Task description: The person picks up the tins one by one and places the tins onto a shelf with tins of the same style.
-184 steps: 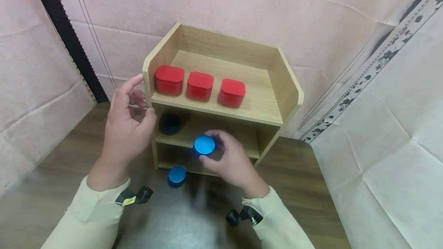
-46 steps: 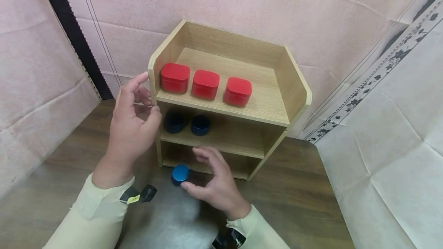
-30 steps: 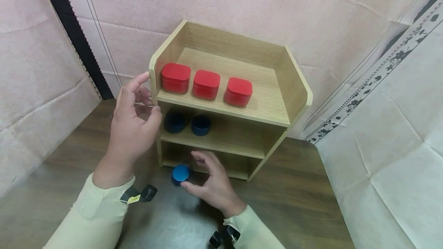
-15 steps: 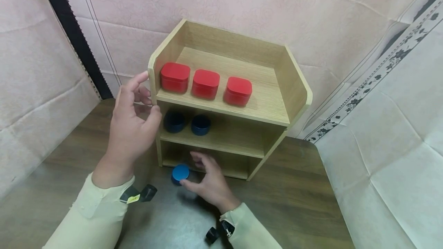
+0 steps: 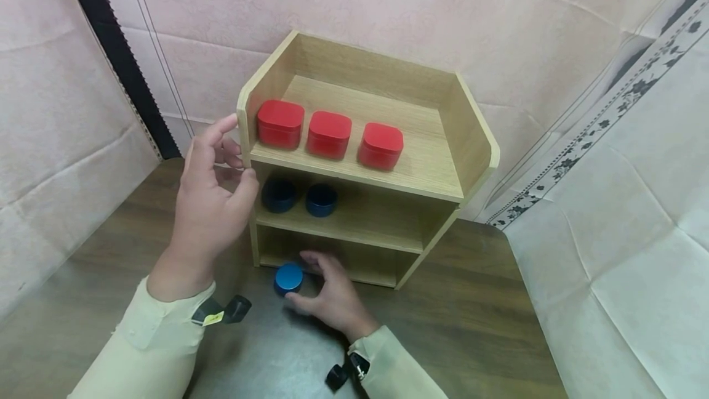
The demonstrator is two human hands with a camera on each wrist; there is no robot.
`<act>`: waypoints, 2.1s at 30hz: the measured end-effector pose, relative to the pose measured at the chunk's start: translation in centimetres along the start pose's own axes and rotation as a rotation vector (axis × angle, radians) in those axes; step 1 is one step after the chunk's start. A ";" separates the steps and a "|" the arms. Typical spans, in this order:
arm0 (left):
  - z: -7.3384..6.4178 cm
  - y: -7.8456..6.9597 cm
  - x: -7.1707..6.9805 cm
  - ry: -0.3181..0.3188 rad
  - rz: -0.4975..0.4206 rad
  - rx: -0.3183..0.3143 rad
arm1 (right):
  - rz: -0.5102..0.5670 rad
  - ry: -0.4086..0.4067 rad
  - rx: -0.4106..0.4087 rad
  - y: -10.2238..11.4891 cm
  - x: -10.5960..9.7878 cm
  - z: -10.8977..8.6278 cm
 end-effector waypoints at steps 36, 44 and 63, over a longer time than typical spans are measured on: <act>0.0 0.0 0.1 -0.018 -0.009 -0.004 | -0.267 0.068 -0.072 1.0 0.6 0.4; 0.0 -0.1 0.1 -0.007 -0.005 -0.010 | -0.269 0.068 -0.086 0.5 0.8 0.5; -0.1 0.0 0.0 -0.002 -0.002 -0.008 | -0.287 0.057 -0.069 0.6 1.1 0.5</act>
Point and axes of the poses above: each hand's wrist, its own z-axis towards the middle knuckle, its own x-axis out of the palm, y = z × x, the point moved 2 cm from there along z, towards the middle knuckle
